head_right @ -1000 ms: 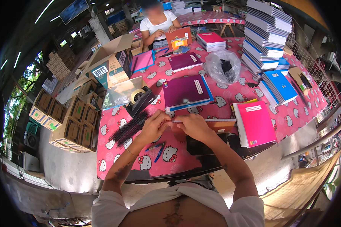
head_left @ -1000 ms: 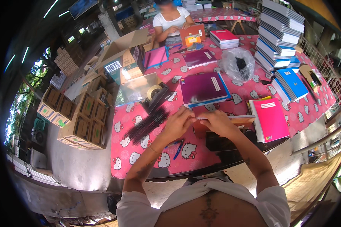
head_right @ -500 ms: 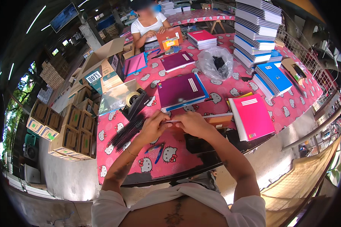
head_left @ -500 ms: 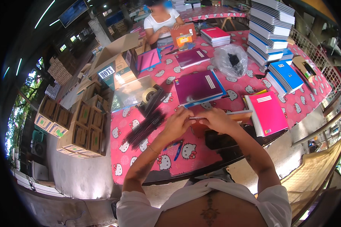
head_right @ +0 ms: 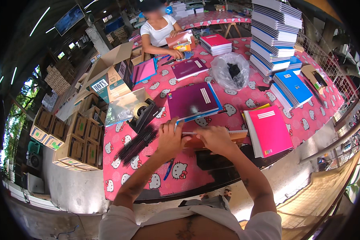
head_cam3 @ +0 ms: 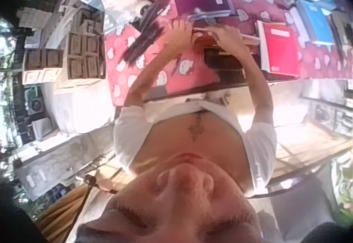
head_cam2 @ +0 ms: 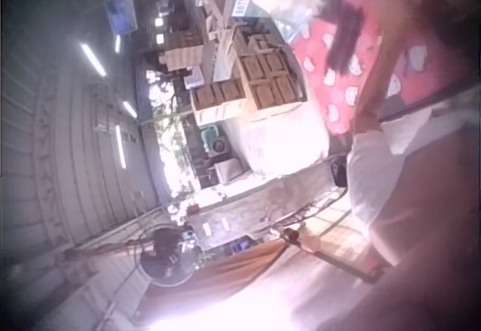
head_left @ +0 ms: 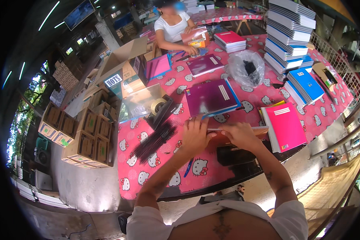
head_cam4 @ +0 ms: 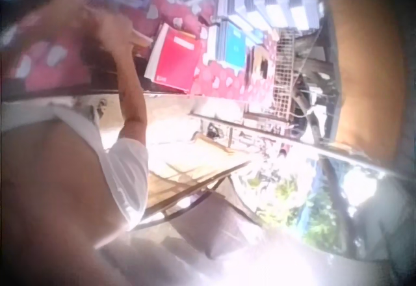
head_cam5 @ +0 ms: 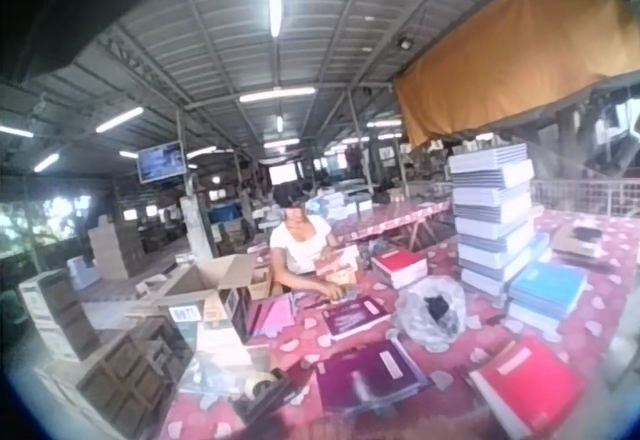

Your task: The person sorts and packs spiral notebooks into groups by color, handling blue, green, red, yellow, pink, and orange notebooks on a table.

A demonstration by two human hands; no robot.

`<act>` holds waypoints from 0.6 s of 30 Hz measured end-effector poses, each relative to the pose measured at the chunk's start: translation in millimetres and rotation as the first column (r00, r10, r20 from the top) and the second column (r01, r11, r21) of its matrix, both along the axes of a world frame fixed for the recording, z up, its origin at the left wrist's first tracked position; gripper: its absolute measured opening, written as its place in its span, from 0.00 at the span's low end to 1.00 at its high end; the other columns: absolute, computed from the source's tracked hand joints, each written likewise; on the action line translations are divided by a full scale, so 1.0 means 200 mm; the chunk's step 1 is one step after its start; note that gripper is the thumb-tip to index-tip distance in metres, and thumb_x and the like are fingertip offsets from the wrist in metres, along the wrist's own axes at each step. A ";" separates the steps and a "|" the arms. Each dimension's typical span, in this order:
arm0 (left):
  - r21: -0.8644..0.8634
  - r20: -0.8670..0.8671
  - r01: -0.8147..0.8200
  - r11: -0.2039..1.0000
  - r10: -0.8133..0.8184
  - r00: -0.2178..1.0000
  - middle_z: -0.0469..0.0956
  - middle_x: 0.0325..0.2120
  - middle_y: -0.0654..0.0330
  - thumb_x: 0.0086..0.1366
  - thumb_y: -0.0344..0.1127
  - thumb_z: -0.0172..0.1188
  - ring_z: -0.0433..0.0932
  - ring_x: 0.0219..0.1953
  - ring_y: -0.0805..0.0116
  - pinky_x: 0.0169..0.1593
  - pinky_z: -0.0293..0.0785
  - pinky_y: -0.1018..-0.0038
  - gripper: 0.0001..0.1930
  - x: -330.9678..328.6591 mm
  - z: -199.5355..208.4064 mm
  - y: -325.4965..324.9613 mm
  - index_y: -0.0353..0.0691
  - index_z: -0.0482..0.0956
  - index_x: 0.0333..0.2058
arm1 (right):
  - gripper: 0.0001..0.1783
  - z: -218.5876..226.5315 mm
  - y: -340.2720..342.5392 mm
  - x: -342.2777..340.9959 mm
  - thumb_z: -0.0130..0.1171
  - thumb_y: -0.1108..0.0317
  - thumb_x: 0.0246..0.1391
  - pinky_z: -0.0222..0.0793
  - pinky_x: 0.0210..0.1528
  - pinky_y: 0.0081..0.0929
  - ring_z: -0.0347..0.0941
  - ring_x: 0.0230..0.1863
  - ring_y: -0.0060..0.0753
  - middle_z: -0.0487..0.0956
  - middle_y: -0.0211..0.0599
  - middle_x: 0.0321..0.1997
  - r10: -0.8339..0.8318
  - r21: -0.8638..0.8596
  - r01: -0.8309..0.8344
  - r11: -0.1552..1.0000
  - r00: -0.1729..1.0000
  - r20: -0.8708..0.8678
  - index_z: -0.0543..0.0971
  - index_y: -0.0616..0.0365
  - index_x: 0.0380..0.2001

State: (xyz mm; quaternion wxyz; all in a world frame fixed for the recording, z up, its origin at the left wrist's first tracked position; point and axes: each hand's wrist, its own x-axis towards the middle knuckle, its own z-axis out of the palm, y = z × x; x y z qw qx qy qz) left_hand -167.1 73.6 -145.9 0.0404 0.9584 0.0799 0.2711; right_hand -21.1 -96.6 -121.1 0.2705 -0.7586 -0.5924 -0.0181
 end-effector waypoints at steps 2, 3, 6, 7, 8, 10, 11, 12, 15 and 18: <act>0.101 0.104 -0.099 0.990 0.088 0.991 0.68 0.60 0.44 0.67 0.59 0.54 0.63 0.64 0.39 0.64 0.55 0.41 0.35 -0.05 -0.18 -0.14 0.34 0.68 0.60 | 0.10 -0.02 0.00 -0.02 0.57 0.61 0.60 0.74 0.34 0.49 0.80 0.32 0.51 0.83 0.39 0.31 -0.015 0.000 0.015 1.000 1.000 0.003 0.82 0.44 0.43; 0.091 0.031 -0.109 0.990 0.107 0.994 0.61 0.65 0.42 0.67 0.61 0.52 0.58 0.68 0.39 0.65 0.51 0.38 0.39 -0.12 -0.31 -0.24 0.31 0.63 0.63 | 0.10 -0.01 0.00 -0.03 0.57 0.61 0.60 0.74 0.34 0.48 0.81 0.32 0.50 0.83 0.38 0.31 -0.019 0.019 0.019 1.000 1.000 -0.006 0.82 0.44 0.43; 0.053 0.018 -0.174 0.983 0.173 0.985 0.54 0.70 0.40 0.65 0.62 0.53 0.51 0.72 0.41 0.68 0.45 0.36 0.45 -0.11 -0.28 -0.20 0.28 0.57 0.67 | 0.10 0.00 -0.01 -0.02 0.57 0.61 0.59 0.74 0.34 0.47 0.81 0.32 0.48 0.83 0.35 0.32 -0.028 0.042 0.027 0.999 0.999 0.025 0.81 0.44 0.43; 0.019 0.073 -0.229 0.973 0.227 0.971 0.54 0.70 0.40 0.63 0.62 0.56 0.51 0.73 0.43 0.68 0.44 0.36 0.47 -0.07 -0.23 -0.15 0.29 0.57 0.68 | 0.10 0.00 -0.01 -0.03 0.57 0.61 0.59 0.74 0.34 0.46 0.81 0.32 0.47 0.83 0.33 0.32 -0.029 0.044 0.026 0.999 0.998 0.062 0.81 0.44 0.43; 0.018 0.064 -0.233 0.972 0.231 0.971 0.54 0.70 0.40 0.63 0.62 0.56 0.51 0.73 0.43 0.68 0.44 0.36 0.47 -0.05 -0.20 -0.13 0.29 0.57 0.68 | 0.10 0.00 -0.01 -0.04 0.57 0.61 0.59 0.74 0.34 0.46 0.81 0.32 0.47 0.83 0.33 0.32 -0.024 0.040 0.022 0.999 0.998 0.054 0.81 0.44 0.43; 0.153 -0.065 -0.193 0.969 0.205 0.977 0.54 0.70 0.38 0.64 0.62 0.55 0.50 0.73 0.42 0.69 0.43 0.36 0.47 0.00 -0.17 -0.11 0.27 0.56 0.67 | 0.11 0.03 -0.01 -0.03 0.58 0.61 0.59 0.75 0.35 0.46 0.81 0.33 0.48 0.84 0.33 0.32 -0.010 -0.027 0.011 1.000 0.999 0.038 0.81 0.45 0.44; 0.151 -0.060 -0.188 0.970 0.199 0.978 0.54 0.70 0.38 0.64 0.62 0.55 0.50 0.73 0.42 0.69 0.43 0.36 0.47 -0.06 -0.27 -0.18 0.27 0.56 0.67 | 0.11 0.03 -0.04 -0.03 0.58 0.61 0.59 0.75 0.35 0.46 0.81 0.33 0.48 0.84 0.33 0.32 -0.017 -0.028 0.018 0.999 0.999 0.043 0.81 0.45 0.44; 0.154 -0.041 -0.109 0.982 0.117 0.992 0.54 0.69 0.38 0.65 0.62 0.54 0.51 0.73 0.43 0.69 0.44 0.37 0.46 -0.20 -0.43 -0.27 0.28 0.57 0.67 | 0.10 0.04 -0.05 -0.03 0.59 0.61 0.58 0.75 0.35 0.46 0.81 0.33 0.48 0.84 0.33 0.32 0.021 0.135 -0.037 0.990 0.993 0.117 0.80 0.45 0.43; 0.172 0.014 -0.097 0.980 0.096 0.995 0.55 0.68 0.35 0.66 0.61 0.52 0.51 0.72 0.39 0.69 0.46 0.37 0.44 -0.01 -0.14 -0.16 0.27 0.57 0.67 | 0.11 0.04 -0.15 0.09 0.60 0.61 0.58 0.75 0.36 0.47 0.81 0.34 0.50 0.84 0.35 0.32 0.012 0.076 -0.021 0.997 0.993 0.120 0.80 0.45 0.44; 0.153 0.011 -0.114 0.982 0.113 0.993 0.56 0.67 0.34 0.66 0.60 0.53 0.52 0.72 0.39 0.68 0.48 0.37 0.43 -0.02 -0.19 -0.17 0.27 0.59 0.66 | 0.12 0.05 -0.17 0.10 0.60 0.60 0.58 0.74 0.36 0.50 0.81 0.34 0.52 0.84 0.38 0.31 -0.017 -0.174 0.023 0.984 0.999 0.036 0.80 0.43 0.45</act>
